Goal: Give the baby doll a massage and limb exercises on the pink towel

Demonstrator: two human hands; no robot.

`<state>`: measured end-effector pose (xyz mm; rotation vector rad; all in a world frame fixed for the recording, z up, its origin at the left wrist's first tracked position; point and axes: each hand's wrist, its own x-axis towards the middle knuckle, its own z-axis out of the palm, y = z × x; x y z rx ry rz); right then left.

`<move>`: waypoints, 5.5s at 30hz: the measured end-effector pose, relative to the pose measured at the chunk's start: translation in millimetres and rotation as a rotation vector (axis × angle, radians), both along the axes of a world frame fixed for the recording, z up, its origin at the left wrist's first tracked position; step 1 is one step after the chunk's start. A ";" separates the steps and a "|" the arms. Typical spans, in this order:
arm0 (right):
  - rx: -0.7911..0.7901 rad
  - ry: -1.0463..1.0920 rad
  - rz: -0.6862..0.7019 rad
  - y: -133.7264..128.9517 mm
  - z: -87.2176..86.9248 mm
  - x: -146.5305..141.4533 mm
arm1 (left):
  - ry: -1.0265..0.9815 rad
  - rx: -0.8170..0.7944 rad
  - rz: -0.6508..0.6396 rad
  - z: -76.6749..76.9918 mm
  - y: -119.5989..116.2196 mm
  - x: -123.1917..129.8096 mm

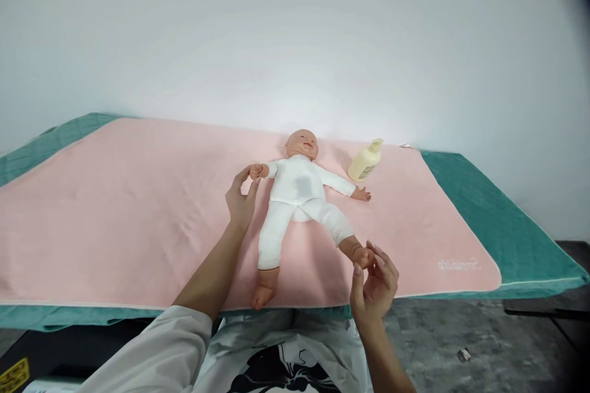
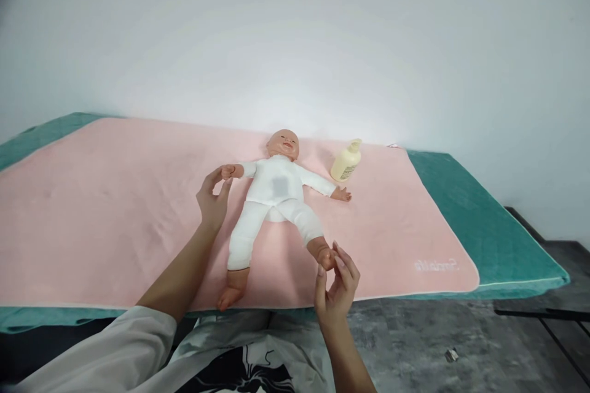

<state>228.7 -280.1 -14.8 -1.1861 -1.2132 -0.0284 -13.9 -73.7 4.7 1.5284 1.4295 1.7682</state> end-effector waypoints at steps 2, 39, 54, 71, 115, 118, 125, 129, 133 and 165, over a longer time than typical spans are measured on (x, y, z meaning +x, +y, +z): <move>0.015 0.004 -0.002 10.3 3.8 -2.4 | 0.072 0.015 -0.048 -0.1 -2.2 2.0; -0.118 0.174 0.028 79.8 9.4 -6.2 | 0.376 0.195 -0.311 -13.9 9.4 4.5; -0.212 0.065 0.052 15.6 -13.9 0.1 | -0.320 -0.073 -0.141 7.7 11.2 -11.1; -0.362 -0.161 0.032 -34.7 -55.8 -2.5 | -0.930 -0.471 0.064 -17.1 40.7 -31.0; 0.117 -0.233 0.037 70.0 26.5 -9.8 | -0.023 0.039 -0.194 1.9 3.9 5.1; 0.086 -0.192 0.054 81.8 25.0 -13.9 | 0.164 0.121 -0.287 -1.9 3.8 7.7; 0.001 -0.036 0.138 102.9 19.0 -21.0 | 0.415 0.270 -0.411 -10.3 13.0 5.5; 0.002 -0.002 0.163 111.3 17.3 -22.1 | 0.460 0.308 -0.426 -8.9 12.9 4.3; -0.013 0.010 0.155 113.9 15.5 -21.8 | 0.463 0.308 -0.435 -7.3 12.4 4.2; -0.352 -0.122 0.126 -15.2 -19.3 10.8 | -1.032 -0.486 0.097 -12.5 44.8 -42.1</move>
